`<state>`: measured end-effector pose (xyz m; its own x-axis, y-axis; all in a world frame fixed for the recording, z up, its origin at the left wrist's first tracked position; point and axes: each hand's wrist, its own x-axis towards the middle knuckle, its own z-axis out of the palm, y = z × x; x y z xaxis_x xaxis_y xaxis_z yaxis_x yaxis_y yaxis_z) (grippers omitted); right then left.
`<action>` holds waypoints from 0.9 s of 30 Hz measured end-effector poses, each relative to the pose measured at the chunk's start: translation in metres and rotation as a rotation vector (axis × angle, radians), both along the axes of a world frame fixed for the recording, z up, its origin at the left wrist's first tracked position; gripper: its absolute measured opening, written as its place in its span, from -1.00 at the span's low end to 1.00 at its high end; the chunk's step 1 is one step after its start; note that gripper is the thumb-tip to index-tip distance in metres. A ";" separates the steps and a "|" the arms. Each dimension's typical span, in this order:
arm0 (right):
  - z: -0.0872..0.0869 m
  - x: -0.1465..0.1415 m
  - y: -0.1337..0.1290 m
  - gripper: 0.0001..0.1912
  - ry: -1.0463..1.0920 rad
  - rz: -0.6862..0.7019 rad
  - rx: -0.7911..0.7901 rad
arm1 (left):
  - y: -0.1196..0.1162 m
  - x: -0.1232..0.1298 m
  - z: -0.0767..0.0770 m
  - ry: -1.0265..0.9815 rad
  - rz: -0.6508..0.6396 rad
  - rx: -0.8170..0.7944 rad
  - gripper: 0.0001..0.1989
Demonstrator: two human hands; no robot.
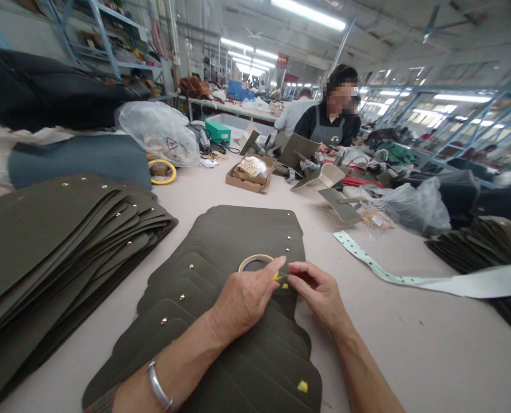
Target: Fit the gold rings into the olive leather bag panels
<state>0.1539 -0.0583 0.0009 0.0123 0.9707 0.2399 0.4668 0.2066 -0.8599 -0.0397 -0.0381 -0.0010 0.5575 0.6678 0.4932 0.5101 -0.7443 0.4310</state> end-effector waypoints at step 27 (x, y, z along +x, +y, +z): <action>0.009 -0.031 -0.006 -0.80 0.264 -0.176 -0.208 | -0.005 0.008 0.000 -0.002 0.065 0.034 -0.74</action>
<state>0.1224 -0.0641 0.0097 0.2187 0.9758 0.0046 0.2363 -0.0484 -0.9705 -0.0317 -0.0433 -0.0008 0.5129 0.6854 0.5170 0.5571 -0.7239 0.4070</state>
